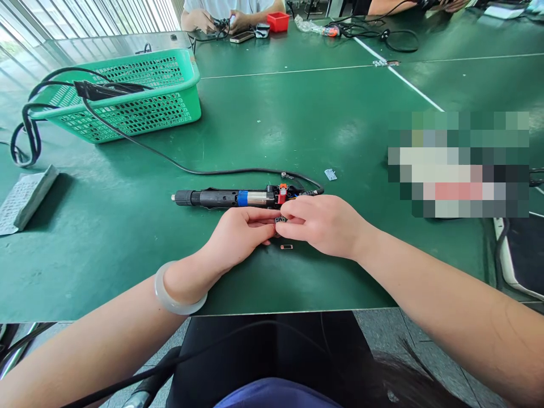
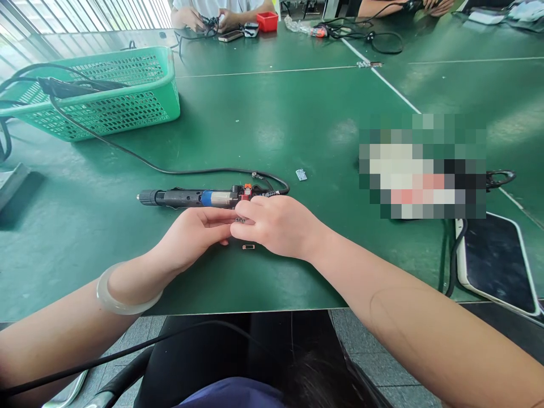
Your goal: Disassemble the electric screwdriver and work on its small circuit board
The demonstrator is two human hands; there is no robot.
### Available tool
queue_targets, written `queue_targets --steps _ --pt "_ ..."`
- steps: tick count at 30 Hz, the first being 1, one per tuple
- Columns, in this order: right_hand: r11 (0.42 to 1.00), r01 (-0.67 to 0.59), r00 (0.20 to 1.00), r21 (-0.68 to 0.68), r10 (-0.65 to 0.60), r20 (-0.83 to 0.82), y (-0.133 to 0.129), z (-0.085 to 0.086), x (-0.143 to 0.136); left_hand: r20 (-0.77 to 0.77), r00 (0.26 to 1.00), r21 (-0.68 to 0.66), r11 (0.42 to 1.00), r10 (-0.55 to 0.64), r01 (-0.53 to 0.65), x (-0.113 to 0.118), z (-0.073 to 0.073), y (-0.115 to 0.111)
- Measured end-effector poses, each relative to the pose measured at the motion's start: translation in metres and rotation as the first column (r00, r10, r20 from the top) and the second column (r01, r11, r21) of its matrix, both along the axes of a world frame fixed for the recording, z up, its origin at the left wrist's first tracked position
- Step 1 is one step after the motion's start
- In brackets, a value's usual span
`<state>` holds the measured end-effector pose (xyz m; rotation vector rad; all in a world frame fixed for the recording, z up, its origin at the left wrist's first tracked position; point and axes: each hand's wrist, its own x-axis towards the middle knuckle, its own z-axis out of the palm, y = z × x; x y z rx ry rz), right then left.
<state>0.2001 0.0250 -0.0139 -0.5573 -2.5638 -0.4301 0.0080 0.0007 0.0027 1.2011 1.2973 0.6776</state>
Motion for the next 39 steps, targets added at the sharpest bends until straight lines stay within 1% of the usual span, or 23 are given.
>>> queue_targets --steps 4,9,11,15,20,24,26,30,34,39 --pt "1.0 -0.014 0.999 0.012 0.014 -0.036 0.0 0.003 0.001 0.009 1.0 0.001 1.0 0.005 -0.005 0.0 -0.001 0.0" --pt "0.989 -0.021 1.0 0.147 0.022 -0.009 -0.003 0.007 0.003 0.011 1.0 -0.018 1.0 0.021 -0.021 0.0 0.0 0.0" --pt "0.988 0.001 1.0 0.157 0.0 -0.003 -0.004 0.006 0.005 0.024 0.999 -0.024 0.999 0.033 -0.033 0.0 0.0 0.0" --pt "0.994 0.031 0.999 0.106 -0.028 -0.034 -0.005 0.003 0.009 0.063 0.997 -0.033 0.998 0.05 -0.048 -0.001 -0.001 0.001" --pt "0.997 -0.019 0.996 0.078 0.025 -0.084 -0.007 0.0 0.009 0.061 0.997 -0.034 0.999 0.041 -0.039 -0.002 -0.005 0.001" --pt "0.999 0.016 0.993 0.036 -0.012 -0.117 -0.008 -0.002 0.006 0.083 0.996 -0.049 0.998 0.04 -0.036 -0.004 -0.007 0.002" --pt "0.999 0.033 0.987 0.014 -0.031 -0.161 -0.007 -0.003 0.006 0.112 0.993 -0.063 0.997 0.048 -0.041 -0.004 -0.007 0.002" --pt "0.995 0.07 0.965 -0.065 -0.084 -0.247 -0.006 -0.004 0.007 0.176 0.983 -0.064 0.997 0.061 -0.05 -0.005 -0.007 0.003" --pt "0.983 0.084 0.959 -0.163 -0.124 -0.254 -0.006 -0.006 0.009 0.218 0.975 -0.063 0.997 0.051 -0.038 -0.004 -0.006 0.004" --pt "0.953 0.099 0.952 -0.287 -0.175 -0.252 -0.005 -0.007 0.01 0.256 0.966 -0.115 0.993 0.041 -0.012 -0.003 -0.006 0.008"
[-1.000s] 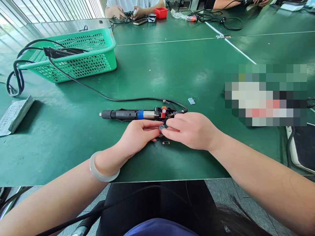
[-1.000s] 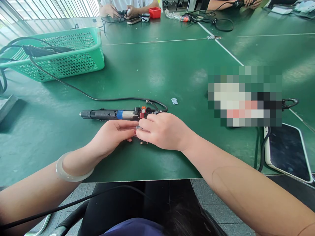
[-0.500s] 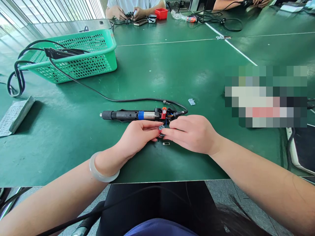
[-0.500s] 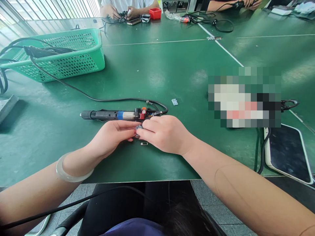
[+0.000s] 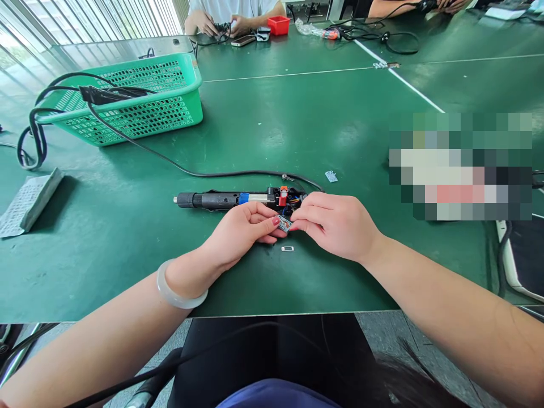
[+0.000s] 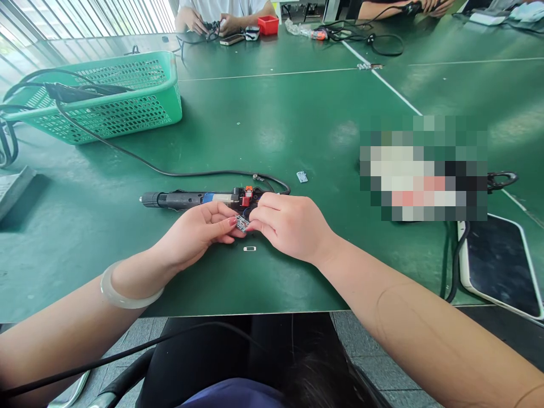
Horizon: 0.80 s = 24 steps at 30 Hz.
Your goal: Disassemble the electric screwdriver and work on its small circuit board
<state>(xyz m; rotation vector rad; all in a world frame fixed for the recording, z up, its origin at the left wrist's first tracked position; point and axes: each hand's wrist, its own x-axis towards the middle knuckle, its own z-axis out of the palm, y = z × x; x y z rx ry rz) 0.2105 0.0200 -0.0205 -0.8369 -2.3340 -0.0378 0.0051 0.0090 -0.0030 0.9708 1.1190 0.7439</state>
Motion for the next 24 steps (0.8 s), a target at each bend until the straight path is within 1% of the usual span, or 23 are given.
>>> queue_targets --steps 6,11,16,20,24 --pt "0.997 -0.01 1.0 -0.082 0.011 0.01 0.001 -0.001 0.001 0.007 1.0 -0.055 0.998 0.007 -0.006 0.001 0.003 0.002" --pt "0.988 -0.028 0.998 -0.152 0.035 0.05 0.0 0.002 0.005 -0.01 1.0 -0.045 0.999 0.007 -0.007 0.003 0.002 0.001" --pt "0.962 -0.014 0.996 -0.273 0.038 0.082 0.001 0.005 0.013 -0.003 1.0 -0.039 0.999 0.017 -0.017 0.003 0.001 0.001" --pt "0.941 -0.044 0.986 -0.335 0.094 0.135 0.0 0.005 0.014 0.003 1.0 -0.033 0.999 0.017 -0.017 0.003 0.001 0.001" --pt "0.922 -0.076 0.979 -0.38 0.142 0.148 -0.002 0.002 0.012 -0.001 1.0 -0.026 1.0 0.006 -0.006 0.003 0.001 0.001"
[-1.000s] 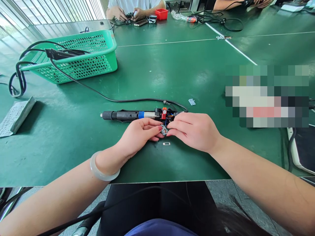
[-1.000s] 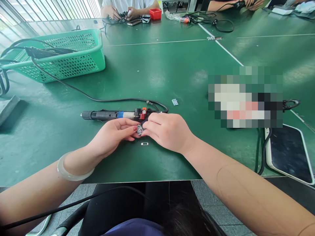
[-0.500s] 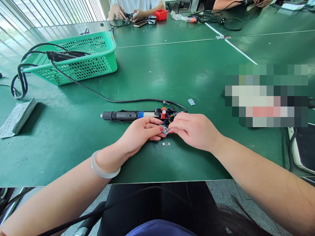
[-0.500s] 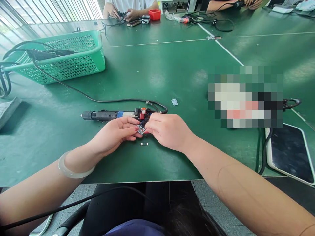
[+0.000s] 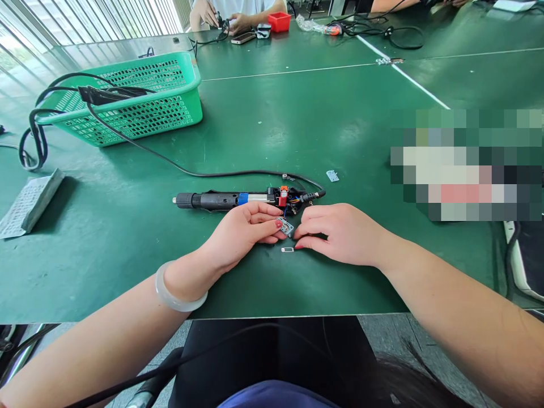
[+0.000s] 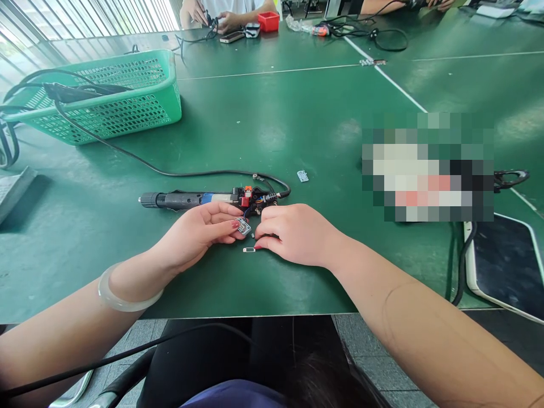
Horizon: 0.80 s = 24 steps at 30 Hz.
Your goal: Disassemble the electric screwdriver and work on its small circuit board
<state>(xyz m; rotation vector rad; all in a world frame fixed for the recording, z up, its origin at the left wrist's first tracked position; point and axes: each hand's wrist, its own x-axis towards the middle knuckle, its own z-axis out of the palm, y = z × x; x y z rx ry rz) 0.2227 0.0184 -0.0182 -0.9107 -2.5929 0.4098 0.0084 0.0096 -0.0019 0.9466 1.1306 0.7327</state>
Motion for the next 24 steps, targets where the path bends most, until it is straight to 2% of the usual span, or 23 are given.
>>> queue_targets --steps 11,18,24 --pt "0.997 0.028 0.999 -0.076 -0.026 0.037 -0.0011 0.0024 -0.0026 -0.047 0.999 0.13 0.991 -0.01 0.016 0.0 -0.0022 -0.0003" --pt "0.997 0.018 1.0 -0.08 -0.017 0.02 -0.002 0.0026 -0.0027 -0.015 0.999 0.125 0.991 0.052 -0.05 0.0002 -0.0015 0.0009" --pt "0.996 0.021 0.999 -0.09 -0.017 0.045 -0.0041 0.0025 -0.0064 0.007 0.999 0.125 0.991 0.052 -0.052 -0.0003 -0.0011 0.0"
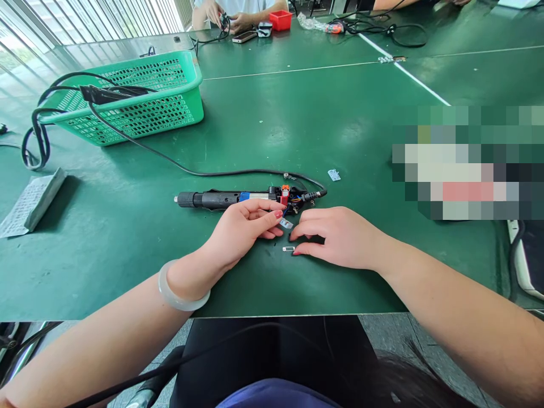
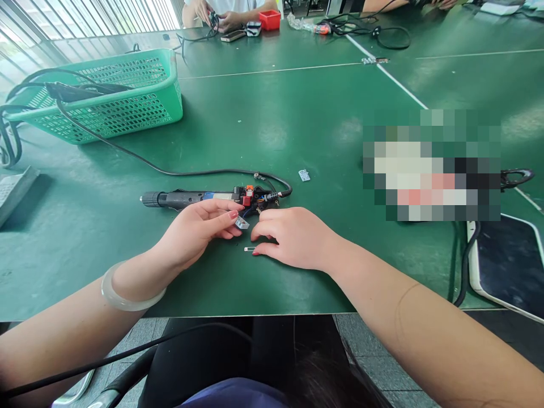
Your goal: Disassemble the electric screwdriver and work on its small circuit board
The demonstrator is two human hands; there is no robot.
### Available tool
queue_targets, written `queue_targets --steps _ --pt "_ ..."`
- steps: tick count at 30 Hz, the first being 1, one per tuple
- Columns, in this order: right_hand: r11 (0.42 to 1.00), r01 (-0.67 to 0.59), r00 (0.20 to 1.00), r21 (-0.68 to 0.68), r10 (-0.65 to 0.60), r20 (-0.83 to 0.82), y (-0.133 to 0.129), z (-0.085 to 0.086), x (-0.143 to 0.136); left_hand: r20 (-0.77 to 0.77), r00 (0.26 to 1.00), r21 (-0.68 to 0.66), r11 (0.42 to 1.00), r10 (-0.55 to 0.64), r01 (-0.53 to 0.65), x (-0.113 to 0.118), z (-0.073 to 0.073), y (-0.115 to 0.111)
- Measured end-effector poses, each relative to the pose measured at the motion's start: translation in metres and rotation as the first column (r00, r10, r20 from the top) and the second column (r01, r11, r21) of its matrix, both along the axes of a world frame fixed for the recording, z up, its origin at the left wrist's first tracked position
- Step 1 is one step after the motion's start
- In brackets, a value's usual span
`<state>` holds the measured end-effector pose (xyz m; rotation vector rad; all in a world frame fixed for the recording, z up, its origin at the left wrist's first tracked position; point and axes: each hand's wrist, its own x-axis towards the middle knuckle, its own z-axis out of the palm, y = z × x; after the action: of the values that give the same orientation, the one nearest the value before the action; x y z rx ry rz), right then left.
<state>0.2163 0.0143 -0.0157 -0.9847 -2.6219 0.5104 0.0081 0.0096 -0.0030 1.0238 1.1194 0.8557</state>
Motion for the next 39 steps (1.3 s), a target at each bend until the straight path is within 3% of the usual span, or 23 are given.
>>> queue_targets --steps 7,18,24,27,30,36,39 --pt "0.99 0.12 0.992 0.076 -0.117 -0.043 0.001 -0.005 -0.002 -0.023 1.0 0.033 0.999 -0.003 0.004 -0.002 -0.002 -0.001" --pt "0.993 0.114 0.993 0.037 -0.113 -0.031 -0.001 -0.004 -0.008 0.0 1.0 0.03 0.999 0.012 -0.012 -0.002 -0.003 -0.001" --pt "0.954 0.27 0.917 0.131 -0.214 -0.337 -0.01 0.008 -0.007 0.005 0.999 0.053 0.998 0.036 -0.036 0.0 0.0 -0.002" --pt "0.95 0.217 0.9 0.223 -0.106 -0.422 -0.013 0.01 -0.012 -0.029 0.999 0.052 0.998 0.036 -0.035 0.002 0.001 -0.003" --pt "0.92 0.15 0.916 0.361 0.008 -0.401 -0.013 0.007 -0.016 -0.068 0.997 0.062 0.998 0.032 -0.027 0.003 0.002 -0.004" --pt "0.864 0.155 0.956 0.478 -0.01 -0.292 -0.015 0.002 -0.017 -0.089 0.996 0.086 0.996 0.023 -0.015 0.003 0.0 -0.004" --pt "0.884 0.151 0.95 0.443 -0.006 -0.312 -0.016 0.002 -0.018 -0.102 0.994 0.093 0.996 0.027 -0.017 0.002 -0.001 -0.004"
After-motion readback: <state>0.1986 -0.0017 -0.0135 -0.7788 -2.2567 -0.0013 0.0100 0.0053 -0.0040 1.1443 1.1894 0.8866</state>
